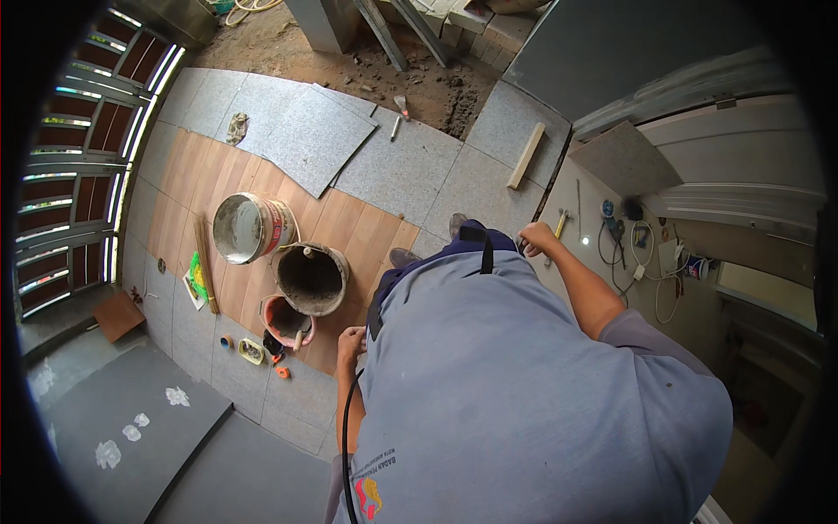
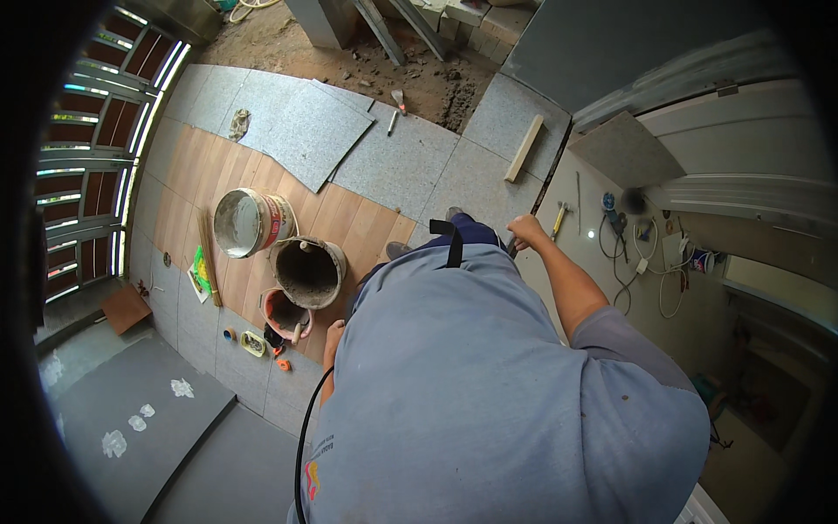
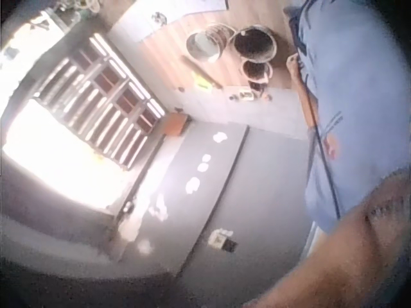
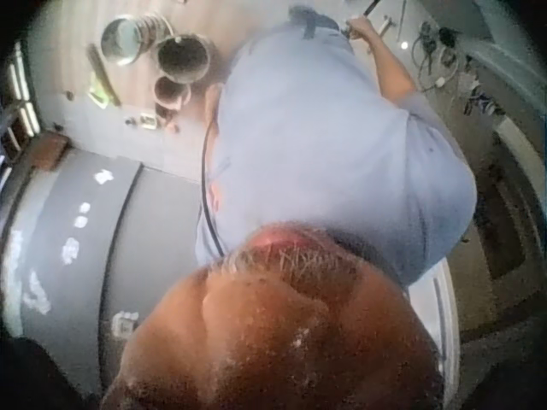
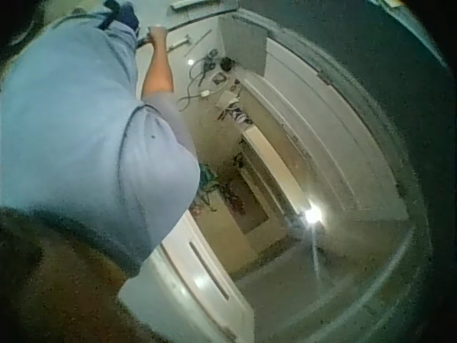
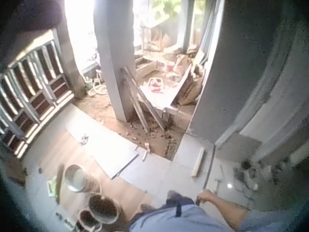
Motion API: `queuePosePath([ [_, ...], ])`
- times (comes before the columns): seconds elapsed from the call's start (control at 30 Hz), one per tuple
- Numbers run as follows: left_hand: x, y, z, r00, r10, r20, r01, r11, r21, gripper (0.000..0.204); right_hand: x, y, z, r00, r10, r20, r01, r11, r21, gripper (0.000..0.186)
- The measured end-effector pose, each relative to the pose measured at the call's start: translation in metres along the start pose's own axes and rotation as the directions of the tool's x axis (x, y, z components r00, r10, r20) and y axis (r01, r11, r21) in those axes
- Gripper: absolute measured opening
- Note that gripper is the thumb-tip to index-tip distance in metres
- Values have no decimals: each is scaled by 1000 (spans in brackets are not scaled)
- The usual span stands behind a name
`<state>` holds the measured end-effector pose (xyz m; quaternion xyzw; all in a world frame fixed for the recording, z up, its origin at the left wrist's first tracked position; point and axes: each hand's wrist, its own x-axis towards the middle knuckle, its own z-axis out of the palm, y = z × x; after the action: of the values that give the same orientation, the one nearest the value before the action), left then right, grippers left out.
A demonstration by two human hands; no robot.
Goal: The person aligns a metal straightedge along floor tiles by hand, positions a wooden block against the floor, and strikes it with a hammer. The person then touches the tile edges by hand and stands up.
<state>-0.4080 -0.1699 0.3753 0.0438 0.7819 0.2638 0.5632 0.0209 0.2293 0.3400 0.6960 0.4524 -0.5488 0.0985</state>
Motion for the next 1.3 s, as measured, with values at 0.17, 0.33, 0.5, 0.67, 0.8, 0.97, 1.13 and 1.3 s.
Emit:
queuePosePath([
  [0.17, -3, 6, 1, 1000, -2, -3, 2, 1000, 14, 20, 3, 2, -2, 1000, -11, 13, 11, 1000, 19, 27],
  [0.33, -4, 5, 2, 1000, -4, -3, 4, 1000, 9, 20, 1, -2, -2, 1000, -11, 19, 11, 1000, -22, 26],
  [0.5, -5, 4, 3, 1000, -16, 7, 17, 999, -30, 20, -2, -3, -2, 1000, -2, 15, 2, 1000, -8, 26],
  [0.67, -2, -3, 4, 1000, -17, -15, 17, 1000, 3, 19, 2, -4, -2, 1000, 4, 17, -4, 1000, -14, 25],
  [0.8, -1, -1, 4, 999, -39, -16, 39, 999, -21, 20, 2, -4, -3, 1000, 9, 20, -9, 1000, 1, 25],
  [0.97, 1, -1, 1, 999, -14, -40, 15, 1000, 13, 22, 4, -7, -4, 1000, 11, 20, -10, 1000, -10, 25],
  [1.13, 14, -11, -4, 999, -36, -33, 35, 999, -34, 24, -4, -15, -4, 1000, 8, 30, -8, 1000, -20, 24],
  [1.3, 28, -19, -13, 999, -40, -2, 40, 998, -45, 26, -12, -22, -3, 1000, -4, 8, 4, 1000, -3, 25],
])
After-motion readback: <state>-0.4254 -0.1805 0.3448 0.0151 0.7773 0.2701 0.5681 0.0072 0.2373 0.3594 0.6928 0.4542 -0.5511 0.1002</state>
